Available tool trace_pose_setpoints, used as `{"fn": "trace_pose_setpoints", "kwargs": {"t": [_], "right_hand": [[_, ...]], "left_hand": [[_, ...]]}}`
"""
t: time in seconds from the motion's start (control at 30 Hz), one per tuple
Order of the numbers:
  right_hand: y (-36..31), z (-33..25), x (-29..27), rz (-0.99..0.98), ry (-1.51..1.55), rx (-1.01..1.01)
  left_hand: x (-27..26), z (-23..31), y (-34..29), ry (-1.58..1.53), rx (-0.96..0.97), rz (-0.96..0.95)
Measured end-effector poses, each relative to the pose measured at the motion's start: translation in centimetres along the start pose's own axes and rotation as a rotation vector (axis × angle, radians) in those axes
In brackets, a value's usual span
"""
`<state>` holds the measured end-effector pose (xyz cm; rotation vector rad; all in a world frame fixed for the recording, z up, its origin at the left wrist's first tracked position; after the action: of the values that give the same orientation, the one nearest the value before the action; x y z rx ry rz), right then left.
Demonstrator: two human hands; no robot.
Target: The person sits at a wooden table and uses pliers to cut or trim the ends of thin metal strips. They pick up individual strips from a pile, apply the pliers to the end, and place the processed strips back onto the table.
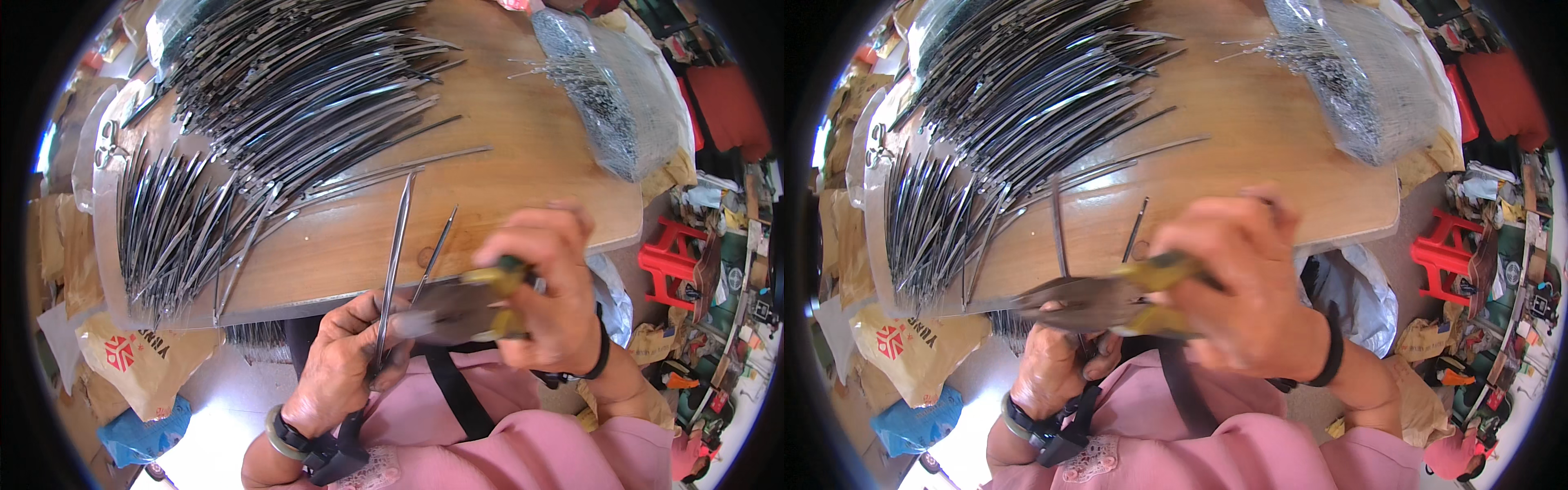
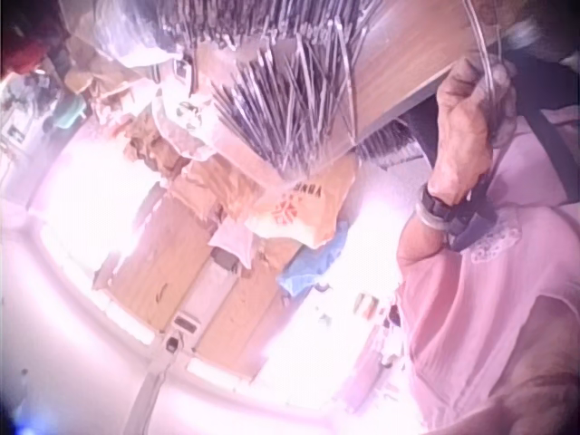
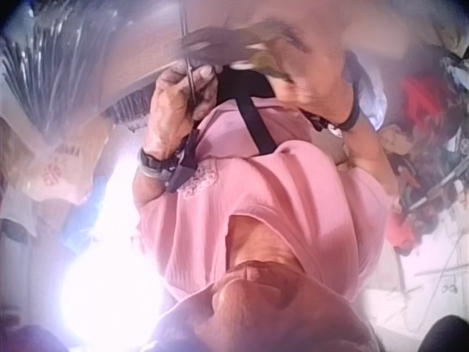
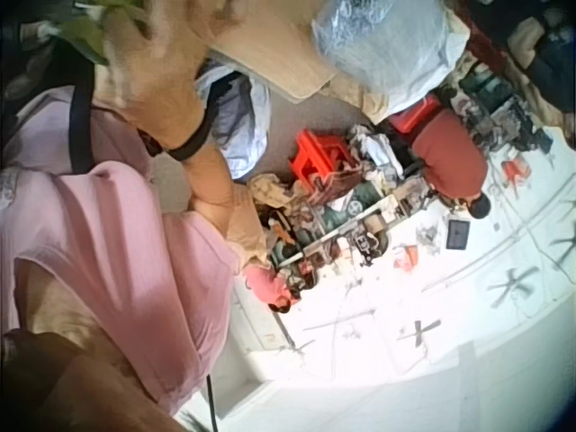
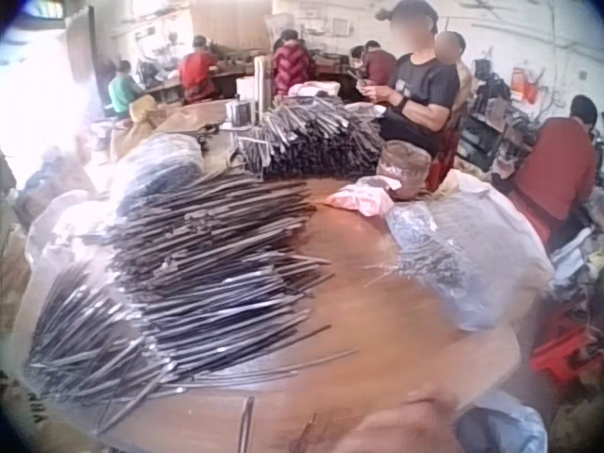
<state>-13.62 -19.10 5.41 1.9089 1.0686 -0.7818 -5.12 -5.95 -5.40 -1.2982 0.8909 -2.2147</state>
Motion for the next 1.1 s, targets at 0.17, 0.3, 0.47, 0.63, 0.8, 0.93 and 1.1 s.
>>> {"fn": "trace_pose_setpoints", "kwargs": {"t": [0.17,0.3,0.47,0.63,0.8,0.93,1.1], "right_hand": [[-4.2,2.2,1.4,-0.199,0.255,0.318],[-3.9,0.7,2.2,-0.296,0.331,0.217],[-3.8,-0.1,2.7,-0.381,0.3,0.135],[-2.8,-1.3,4.2,-0.385,0.186,-0.002],[1.6,-0.8,3.8,-0.379,0.192,-0.047],[4.3,3.1,-1.9,-0.183,0.013,0.003],[8.2,8.5,-4.0,-0.03,-0.631,-0.212]], "left_hand": [[0.6,2.1,-0.8,0.145,0.242,0.097],[1.1,3.2,-1.8,0.259,0.453,0.155],[1.5,3.5,-1.5,0.315,0.47,0.135],[-0.6,4.3,-1.4,0.339,0.513,0.196],[-2.2,7.5,-1.7,0.133,0.58,0.178],[-6.7,12.5,-7.9,0.649,0.934,0.46],[-4.3,17.8,-9.0,1.615,1.24,0.775]]}}
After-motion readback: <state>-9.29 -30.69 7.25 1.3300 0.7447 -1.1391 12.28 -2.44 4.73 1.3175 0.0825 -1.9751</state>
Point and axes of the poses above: each hand's wrist, its own y-axis towards the middle knuckle, its own x-axis out of the palm, z = x × y, the point moved 9 cm from there along y, towards the middle knuckle, and after that the axes turned 4 degrees about -y, right-handed, at the moved point
